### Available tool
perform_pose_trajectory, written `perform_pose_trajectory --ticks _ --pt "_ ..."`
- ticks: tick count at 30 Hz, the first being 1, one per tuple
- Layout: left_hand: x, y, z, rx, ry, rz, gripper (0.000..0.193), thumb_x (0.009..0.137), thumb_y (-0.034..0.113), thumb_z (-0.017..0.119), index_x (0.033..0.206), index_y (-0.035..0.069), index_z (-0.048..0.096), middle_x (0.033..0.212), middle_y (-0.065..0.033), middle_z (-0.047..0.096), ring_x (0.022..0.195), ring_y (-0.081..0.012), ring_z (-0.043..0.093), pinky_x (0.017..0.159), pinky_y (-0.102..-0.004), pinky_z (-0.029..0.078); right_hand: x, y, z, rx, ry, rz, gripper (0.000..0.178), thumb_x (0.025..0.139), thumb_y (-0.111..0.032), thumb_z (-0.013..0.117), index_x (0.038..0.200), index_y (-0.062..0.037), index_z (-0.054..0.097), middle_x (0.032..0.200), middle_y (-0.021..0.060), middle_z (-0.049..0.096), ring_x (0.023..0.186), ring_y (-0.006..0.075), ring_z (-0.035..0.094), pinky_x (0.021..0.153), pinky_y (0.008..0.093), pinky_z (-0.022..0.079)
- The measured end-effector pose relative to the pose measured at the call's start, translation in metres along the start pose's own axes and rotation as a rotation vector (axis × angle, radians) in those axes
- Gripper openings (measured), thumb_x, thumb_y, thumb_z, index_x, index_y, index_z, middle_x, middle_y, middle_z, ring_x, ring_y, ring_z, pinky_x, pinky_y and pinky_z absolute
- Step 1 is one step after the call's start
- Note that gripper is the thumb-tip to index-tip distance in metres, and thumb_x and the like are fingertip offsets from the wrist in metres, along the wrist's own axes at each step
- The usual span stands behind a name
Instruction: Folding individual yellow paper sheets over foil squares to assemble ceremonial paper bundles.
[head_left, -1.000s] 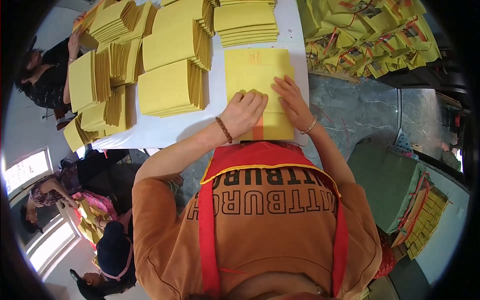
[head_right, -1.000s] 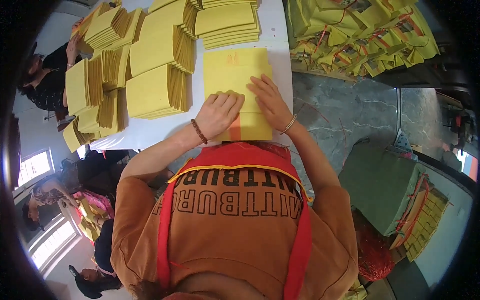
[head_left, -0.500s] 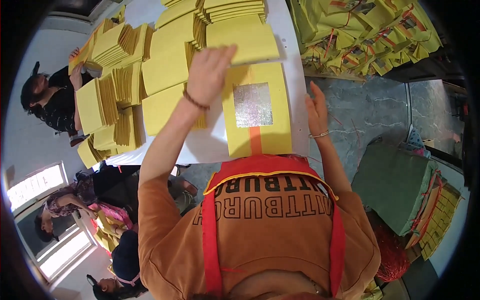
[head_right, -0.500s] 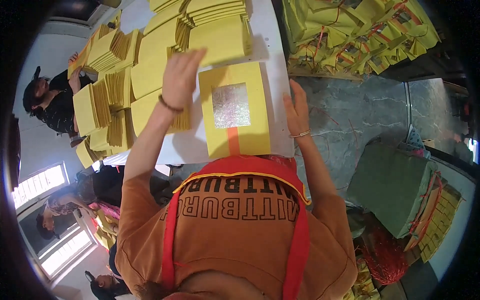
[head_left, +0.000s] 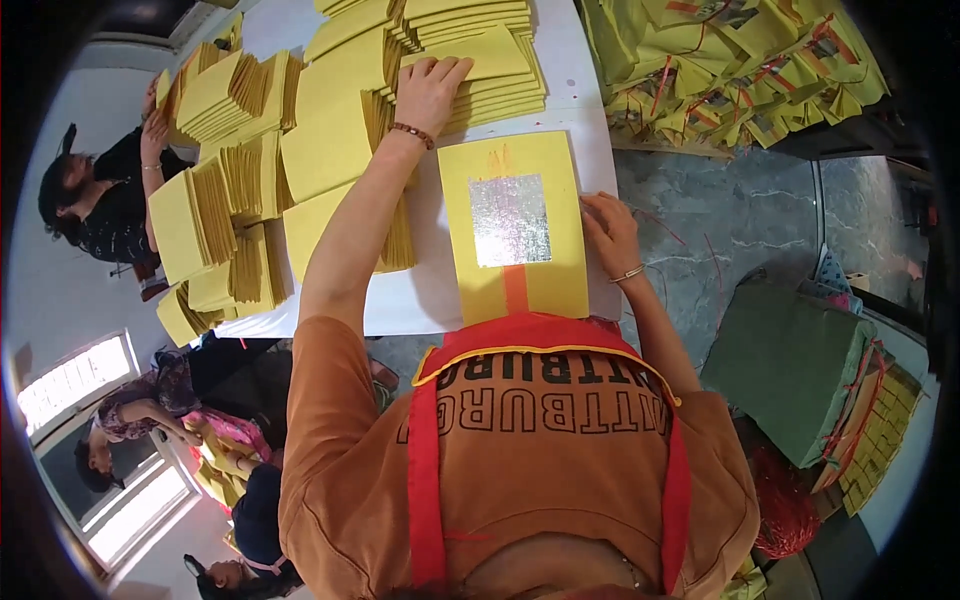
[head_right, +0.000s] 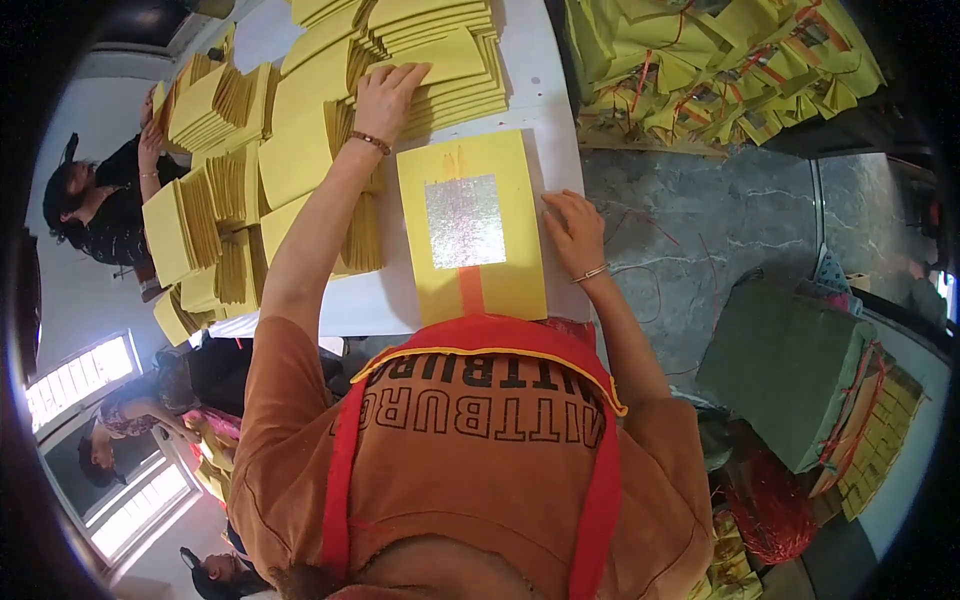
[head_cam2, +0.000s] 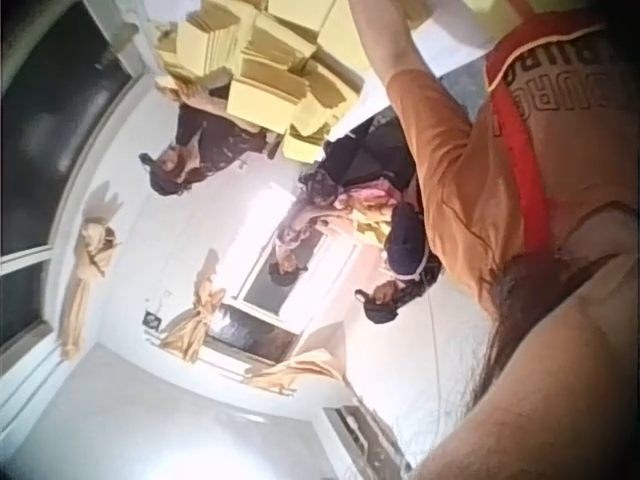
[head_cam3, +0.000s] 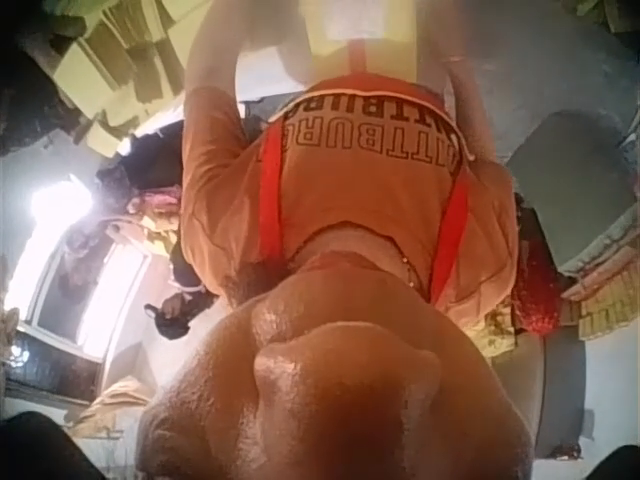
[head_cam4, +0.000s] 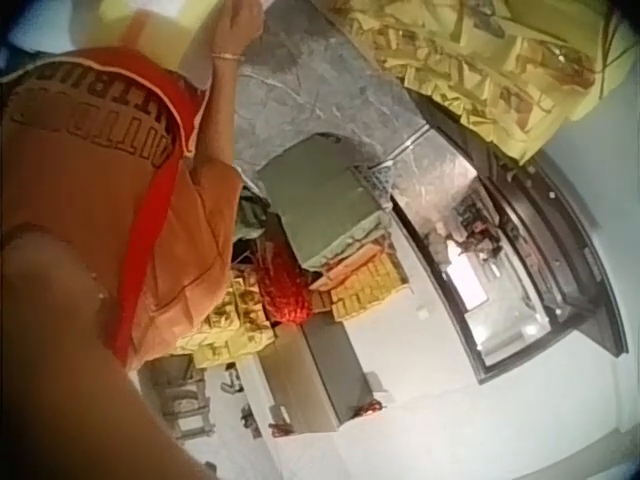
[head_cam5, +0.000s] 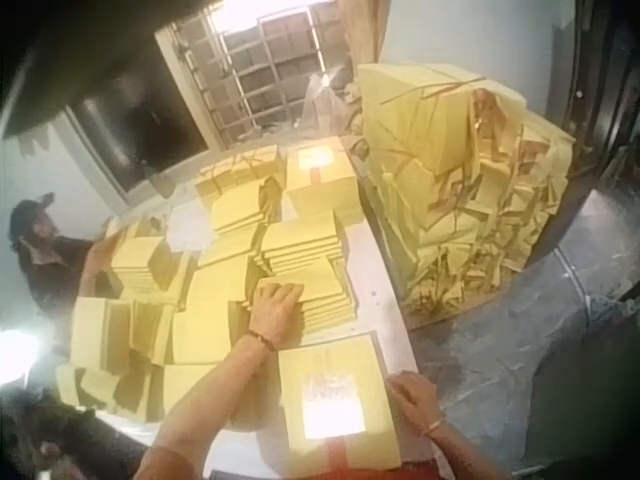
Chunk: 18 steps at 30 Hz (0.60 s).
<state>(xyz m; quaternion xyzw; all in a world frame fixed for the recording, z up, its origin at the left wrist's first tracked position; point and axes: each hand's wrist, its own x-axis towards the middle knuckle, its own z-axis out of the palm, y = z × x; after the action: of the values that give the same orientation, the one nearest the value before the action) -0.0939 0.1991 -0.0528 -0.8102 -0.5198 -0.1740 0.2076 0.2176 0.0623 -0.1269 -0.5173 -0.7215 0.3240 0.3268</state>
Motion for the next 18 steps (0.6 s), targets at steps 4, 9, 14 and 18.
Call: perform_pose_trajectory --ticks 4,9,14,18 --pt "0.003 0.006 -0.004 0.008 0.026 -0.001 0.038 0.075 0.007 0.053 0.111 0.021 0.054 0.102 0.0043 0.059 0.092 -0.0188 0.053 0.080 -0.0365 0.038 0.003 -0.002 0.000 -0.051 0.013 -0.001 0.027 0.080 -0.020 0.058 0.106 -0.0141 0.062 0.108 0.0051 0.059 0.110 0.0243 0.048 0.091 0.0381 0.035" --pt "-0.017 0.004 0.016 -0.050 -0.164 -0.068 0.042 0.078 0.008 0.050 0.118 0.021 0.051 0.112 0.0023 0.056 0.101 -0.0200 0.050 0.085 -0.0391 0.035 0.006 -0.003 -0.001 -0.088 -0.002 -0.029 0.027 0.080 -0.020 0.058 0.106 -0.0136 0.062 0.106 0.0061 0.059 0.106 0.0253 0.049 0.089 0.0372 0.037" --pt "-0.022 0.002 0.022 -0.223 -0.274 -0.205 0.044 0.081 0.018 0.048 0.125 0.022 0.046 0.132 -0.0036 0.043 0.121 -0.0238 0.037 0.095 -0.0439 0.027 0.066 -0.008 -0.015 0.037 -0.007 -0.032 0.028 0.083 -0.020 0.056 0.108 -0.0096 0.061 0.108 0.0111 0.059 0.103 0.0286 0.052 0.088 0.0355 0.041" --pt "-0.005 0.005 0.018 -0.296 -0.564 -0.341 0.060 0.076 0.037 0.054 0.132 0.023 0.036 0.143 -0.0057 0.027 0.132 -0.0260 0.022 0.103 -0.0505 0.016 0.161 -0.023 -0.001 0.025 0.062 -0.332 0.031 0.087 -0.024 0.050 0.114 -0.0099 0.058 0.118 0.0129 0.055 0.113 0.0295 0.047 0.094 0.0350 0.037"
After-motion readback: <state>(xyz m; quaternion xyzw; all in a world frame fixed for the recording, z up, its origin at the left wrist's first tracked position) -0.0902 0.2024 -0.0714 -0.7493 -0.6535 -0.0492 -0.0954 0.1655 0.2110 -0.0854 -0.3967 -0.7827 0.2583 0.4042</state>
